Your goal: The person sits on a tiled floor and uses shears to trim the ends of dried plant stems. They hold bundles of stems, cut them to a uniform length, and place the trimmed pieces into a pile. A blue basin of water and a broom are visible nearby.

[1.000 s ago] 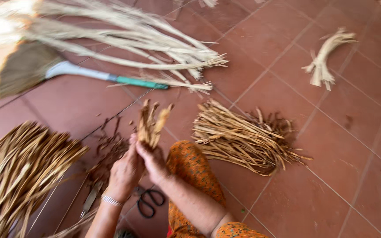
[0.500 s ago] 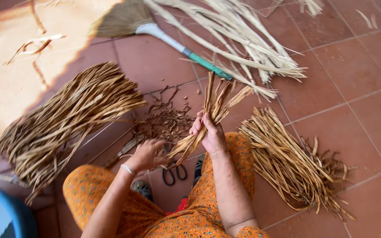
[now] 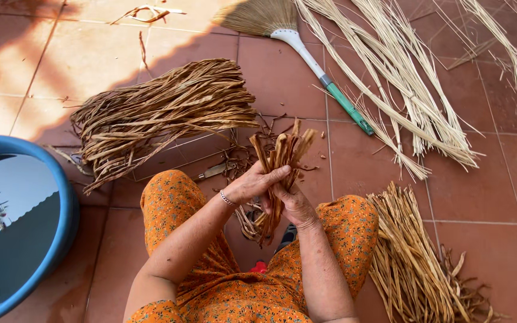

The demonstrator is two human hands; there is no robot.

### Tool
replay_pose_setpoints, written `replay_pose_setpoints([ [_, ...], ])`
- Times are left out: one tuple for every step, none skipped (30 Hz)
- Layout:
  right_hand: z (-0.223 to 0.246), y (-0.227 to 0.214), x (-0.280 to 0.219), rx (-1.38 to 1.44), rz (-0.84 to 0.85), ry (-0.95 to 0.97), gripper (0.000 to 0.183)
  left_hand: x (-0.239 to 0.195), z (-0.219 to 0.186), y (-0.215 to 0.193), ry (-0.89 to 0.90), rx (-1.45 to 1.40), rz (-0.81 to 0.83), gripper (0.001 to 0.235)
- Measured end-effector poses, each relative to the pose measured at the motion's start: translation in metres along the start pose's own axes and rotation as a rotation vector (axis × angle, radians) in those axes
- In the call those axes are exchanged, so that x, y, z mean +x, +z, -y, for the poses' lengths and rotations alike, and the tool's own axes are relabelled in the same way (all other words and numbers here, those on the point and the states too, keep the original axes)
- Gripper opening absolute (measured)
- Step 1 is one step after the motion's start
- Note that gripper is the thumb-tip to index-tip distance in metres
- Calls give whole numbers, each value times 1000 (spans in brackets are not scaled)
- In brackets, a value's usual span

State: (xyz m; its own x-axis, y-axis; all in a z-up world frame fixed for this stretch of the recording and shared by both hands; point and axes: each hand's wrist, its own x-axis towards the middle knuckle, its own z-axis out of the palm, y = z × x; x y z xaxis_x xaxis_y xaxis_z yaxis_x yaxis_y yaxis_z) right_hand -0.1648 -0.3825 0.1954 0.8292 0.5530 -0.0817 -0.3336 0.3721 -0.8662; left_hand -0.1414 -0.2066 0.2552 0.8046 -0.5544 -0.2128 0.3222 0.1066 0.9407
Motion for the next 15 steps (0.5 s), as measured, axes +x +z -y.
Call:
replay_pose_setpoints([
  [2, 4, 1, -1, 5, -13, 43, 0, 2, 0, 12, 40, -52, 44],
  [4, 8, 1, -1, 9, -26, 44, 0, 4, 1, 20, 81, -104, 42],
  [6, 13, 1, 15, -56, -3, 45, 0, 7, 1, 28, 121, -157, 40],
  [5, 17, 1, 27, -122, 18, 48, 0, 11, 0, 137, 59, -138, 40],
  [4, 21, 1, 39, -189, 38, 51, 0, 15, -2, 245, -2, -118, 39],
  [6, 20, 3, 49, -192, 43, 54, 2, 16, -4, 358, -60, -95, 39],
  [8, 19, 6, 59, -196, 47, 57, 3, 18, -6, 368, -18, -151, 39],
  [8, 18, 7, 69, -200, 51, 60, 3, 20, -7, 377, 24, -208, 40],
  [10, 14, 9, -59, -269, -23, 62, 4, 21, -10, 386, 65, -265, 40],
  [10, 8, 7, -182, -341, -84, 66, 1, 25, -10, 409, 71, -286, 40],
  [11, 2, 5, -306, -413, -145, 71, 0, 28, -10, 431, 76, -307, 39],
  [11, -4, 2, -359, -397, -200, 69, -3, 31, -11, 449, 82, -325, 39],
  [12, -11, 0, -411, -378, -255, 68, -6, 35, -12, 406, 87, -286, 37],
  [13, -17, -5, -463, -365, -311, 66, -8, 38, -9, 361, 90, -239, 35],
  [11, -19, -7, -574, -320, -396, 65, -10, 40, -6, 317, 93, -192, 33],
])
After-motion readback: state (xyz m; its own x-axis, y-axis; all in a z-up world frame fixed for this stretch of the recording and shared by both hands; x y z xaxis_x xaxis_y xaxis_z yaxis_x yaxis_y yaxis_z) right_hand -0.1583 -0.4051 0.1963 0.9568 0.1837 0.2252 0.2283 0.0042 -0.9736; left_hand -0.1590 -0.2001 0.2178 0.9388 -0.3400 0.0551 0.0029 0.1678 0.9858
